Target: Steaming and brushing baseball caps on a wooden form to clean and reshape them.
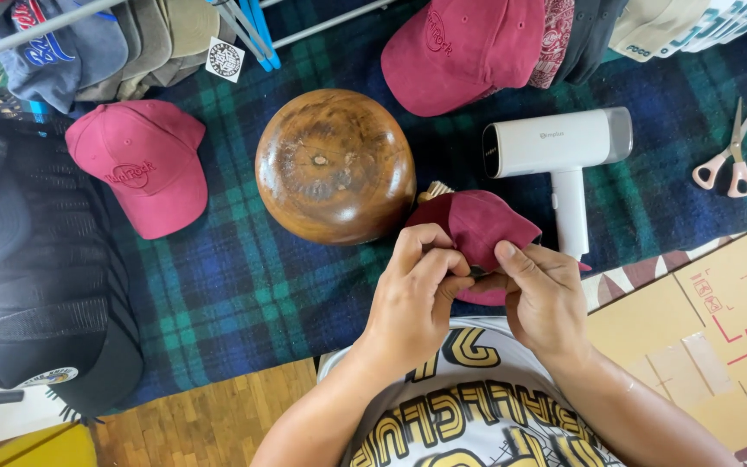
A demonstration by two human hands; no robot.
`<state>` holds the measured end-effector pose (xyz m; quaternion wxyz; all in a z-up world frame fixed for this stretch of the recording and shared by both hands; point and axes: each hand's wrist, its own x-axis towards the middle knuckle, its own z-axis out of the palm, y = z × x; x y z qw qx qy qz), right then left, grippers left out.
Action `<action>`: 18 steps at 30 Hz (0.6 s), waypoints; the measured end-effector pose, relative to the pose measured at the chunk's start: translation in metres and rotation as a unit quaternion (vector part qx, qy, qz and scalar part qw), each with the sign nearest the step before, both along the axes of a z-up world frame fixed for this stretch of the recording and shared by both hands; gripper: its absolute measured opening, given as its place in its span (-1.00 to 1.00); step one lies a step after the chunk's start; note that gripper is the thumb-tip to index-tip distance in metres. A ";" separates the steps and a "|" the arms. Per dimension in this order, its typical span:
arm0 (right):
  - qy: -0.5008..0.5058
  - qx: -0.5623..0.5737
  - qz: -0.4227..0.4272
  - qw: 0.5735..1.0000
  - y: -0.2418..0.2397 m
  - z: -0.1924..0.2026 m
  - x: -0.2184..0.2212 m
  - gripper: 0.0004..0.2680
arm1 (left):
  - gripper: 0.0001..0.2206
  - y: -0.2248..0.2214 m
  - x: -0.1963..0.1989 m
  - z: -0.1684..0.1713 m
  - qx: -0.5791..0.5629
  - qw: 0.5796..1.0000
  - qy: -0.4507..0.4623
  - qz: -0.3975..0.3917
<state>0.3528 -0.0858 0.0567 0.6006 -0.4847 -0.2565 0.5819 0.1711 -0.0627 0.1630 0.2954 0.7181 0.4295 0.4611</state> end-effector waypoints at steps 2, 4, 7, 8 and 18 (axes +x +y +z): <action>0.010 0.006 -0.008 1.000 0.003 0.021 -0.013 -0.79 | -0.94 -0.001 -0.003 -0.001 -0.012 1.000 -0.018 -0.009; 0.020 0.014 -0.016 1.000 0.004 0.026 -0.018 -0.79 | -0.94 -0.001 -0.005 -0.003 -0.023 0.999 -0.035 -0.018; 0.045 -0.004 -0.013 0.999 0.005 0.019 -0.016 -0.78 | -0.94 0.000 -0.011 -0.011 -0.057 0.995 -0.072 -0.049; 0.059 -0.030 -0.019 0.998 0.008 0.023 -0.018 -0.77 | -0.94 0.003 -0.014 -0.015 -0.073 0.990 -0.091 -0.082; 0.139 -0.121 0.025 0.983 0.017 0.040 -0.020 -0.77 | -0.96 0.013 -0.032 -0.019 -0.092 0.970 -0.081 -0.208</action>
